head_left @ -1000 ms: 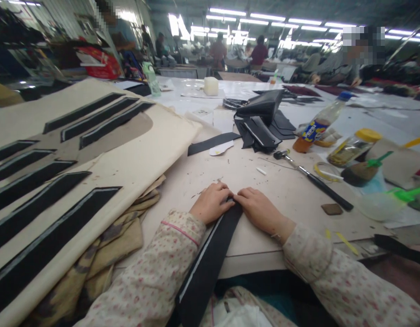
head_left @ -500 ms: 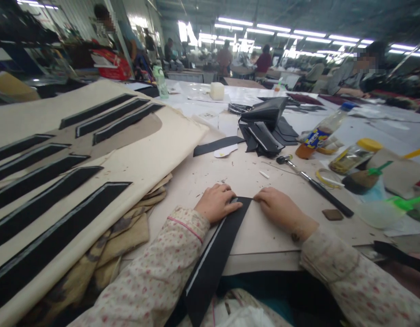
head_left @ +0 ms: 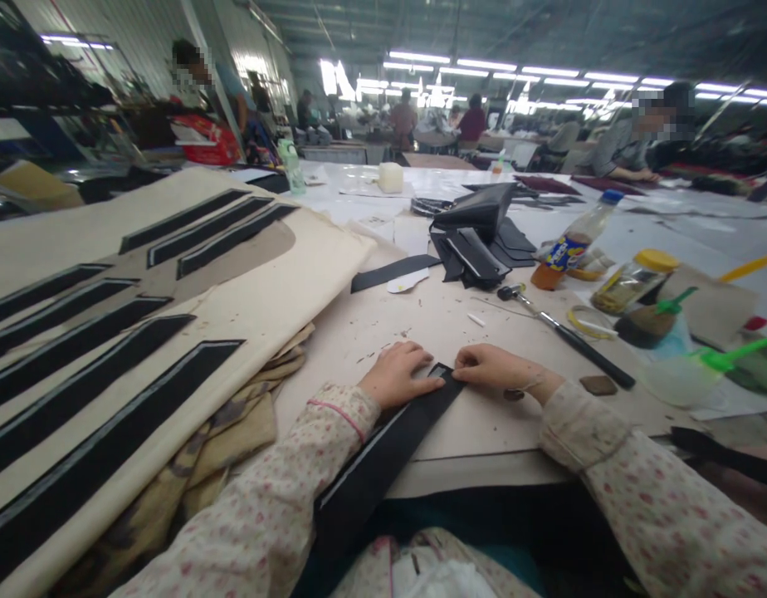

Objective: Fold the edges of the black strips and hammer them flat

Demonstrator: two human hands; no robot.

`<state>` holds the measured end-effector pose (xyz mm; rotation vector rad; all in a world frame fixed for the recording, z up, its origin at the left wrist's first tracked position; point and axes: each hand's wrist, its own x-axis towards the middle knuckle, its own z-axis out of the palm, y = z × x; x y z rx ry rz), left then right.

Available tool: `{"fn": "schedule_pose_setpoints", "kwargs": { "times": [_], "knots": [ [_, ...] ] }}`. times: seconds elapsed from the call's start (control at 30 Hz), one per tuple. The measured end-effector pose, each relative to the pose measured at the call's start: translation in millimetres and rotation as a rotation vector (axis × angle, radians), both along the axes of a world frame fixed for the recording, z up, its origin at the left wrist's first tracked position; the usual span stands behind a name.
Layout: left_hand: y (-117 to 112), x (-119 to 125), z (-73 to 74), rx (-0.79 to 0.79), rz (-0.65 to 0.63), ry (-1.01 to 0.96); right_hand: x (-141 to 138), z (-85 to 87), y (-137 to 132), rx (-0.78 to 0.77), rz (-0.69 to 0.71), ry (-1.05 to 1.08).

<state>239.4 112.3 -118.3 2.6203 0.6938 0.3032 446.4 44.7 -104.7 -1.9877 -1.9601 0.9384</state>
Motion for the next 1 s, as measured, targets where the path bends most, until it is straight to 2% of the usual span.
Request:
{"fn": "schedule_pose_setpoints", "kwargs": {
  "times": [0.07,0.17,0.23,0.37,0.43,0.5,0.57,0.63,0.73,0.77,0.83,0.93,1.0],
  "knots": [
    [1.1,2.7,10.3,-0.110,-0.064,0.060,7.9,2.7,-12.1,-0.026,-0.064,0.024],
    [3.2,9.5,28.5,-0.251,-0.164,0.252,16.3,7.3,-31.2,-0.079,-0.170,0.060],
    [5.0,17.4,39.1,-0.209,-0.216,0.357,18.5,9.9,-41.0,-0.135,-0.223,0.097],
    [15.6,38.9,52.4,0.054,-0.255,0.439,17.9,12.2,-49.5,-0.193,-0.297,0.156],
    [27.7,47.0,58.0,0.076,-0.296,0.419,18.0,11.8,-50.1,-0.195,-0.329,0.176],
    [44.5,49.8,66.0,0.034,-0.316,0.389,19.3,11.0,-50.4,-0.199,-0.353,0.187],
    [63.2,47.2,77.2,0.010,-0.282,0.382,21.1,10.0,-51.5,-0.195,-0.377,0.176],
    [78.4,41.3,90.0,0.033,-0.187,0.397,22.7,9.2,-53.7,-0.184,-0.397,0.145],
    [80.7,33.9,101.7,0.092,-0.032,0.409,23.2,7.6,-57.8,-0.152,-0.405,0.078],
    [73.9,33.5,100.9,0.107,-0.023,0.397,22.8,6.8,-59.1,-0.135,-0.399,0.053],
    [51.3,37.0,90.2,0.134,-0.076,0.328,22.1,5.0,-61.0,-0.096,-0.370,0.009],
    [10.8,49.8,57.3,0.185,-0.204,0.212,23.2,2.8,-62.4,-0.040,-0.307,-0.044],
    [-8.2,57.9,34.1,0.242,-0.216,0.185,26.3,2.6,-62.3,0.003,-0.268,-0.083]
  ]
}}
